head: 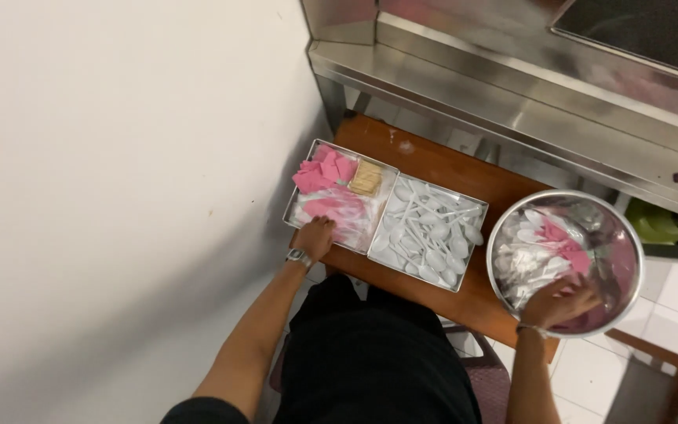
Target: Packing individual plastic spoons into small pink plastic bags and arranging them in a tray.
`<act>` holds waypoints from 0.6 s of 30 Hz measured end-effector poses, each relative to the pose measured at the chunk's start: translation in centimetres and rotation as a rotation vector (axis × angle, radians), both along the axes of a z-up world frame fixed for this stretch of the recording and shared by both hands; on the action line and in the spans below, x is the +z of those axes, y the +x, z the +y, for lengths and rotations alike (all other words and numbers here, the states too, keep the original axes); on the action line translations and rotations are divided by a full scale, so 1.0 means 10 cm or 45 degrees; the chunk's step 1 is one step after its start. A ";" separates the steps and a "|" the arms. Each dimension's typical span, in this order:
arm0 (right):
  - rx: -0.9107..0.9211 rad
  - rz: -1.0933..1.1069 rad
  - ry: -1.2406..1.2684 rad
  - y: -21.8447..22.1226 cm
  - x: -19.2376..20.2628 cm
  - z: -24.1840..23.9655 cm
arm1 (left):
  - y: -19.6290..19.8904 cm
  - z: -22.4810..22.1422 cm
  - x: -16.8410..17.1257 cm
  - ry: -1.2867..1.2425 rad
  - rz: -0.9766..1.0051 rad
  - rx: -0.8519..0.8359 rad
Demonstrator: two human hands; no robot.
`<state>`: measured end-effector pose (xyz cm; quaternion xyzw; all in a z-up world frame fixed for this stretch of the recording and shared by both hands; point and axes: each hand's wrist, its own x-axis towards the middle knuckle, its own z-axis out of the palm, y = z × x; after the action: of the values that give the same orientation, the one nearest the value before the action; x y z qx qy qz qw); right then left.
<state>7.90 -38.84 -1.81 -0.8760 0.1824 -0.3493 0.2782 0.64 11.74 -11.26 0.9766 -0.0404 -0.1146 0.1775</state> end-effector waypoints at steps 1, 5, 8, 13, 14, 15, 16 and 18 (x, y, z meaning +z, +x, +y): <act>0.088 -0.070 -0.085 -0.09 -0.03 0.07 | 0.16 -0.05 -0.02 0.098 0.009 -0.088; 0.162 -0.008 -0.071 -0.45 -0.25 0.44 | 0.52 -0.07 -0.78 0.117 0.042 -0.188; 0.431 0.096 0.005 -0.75 -0.25 0.73 | 0.67 -0.09 -0.94 0.186 0.037 -0.296; 0.558 0.347 -0.018 -1.08 0.02 1.23 | 0.78 -0.08 -0.77 0.215 0.199 -0.414; 0.536 0.351 -0.021 -1.10 -0.02 1.28 | 0.80 -0.05 -0.70 0.210 0.199 -0.435; 0.537 0.438 0.047 -1.15 -0.05 1.29 | 0.79 -0.06 -0.64 0.214 0.208 -0.458; 0.537 0.525 0.117 -1.20 -0.09 1.31 | 0.78 -0.07 -0.57 0.219 0.218 -0.481; 0.532 0.555 0.142 -1.25 -0.09 1.38 | 0.73 -0.05 -0.62 0.208 0.189 -0.525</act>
<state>-4.62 -25.02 -2.71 -0.9323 0.0727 -0.0777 0.3458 7.93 11.24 -17.48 0.9477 -0.2165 -0.2229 0.0730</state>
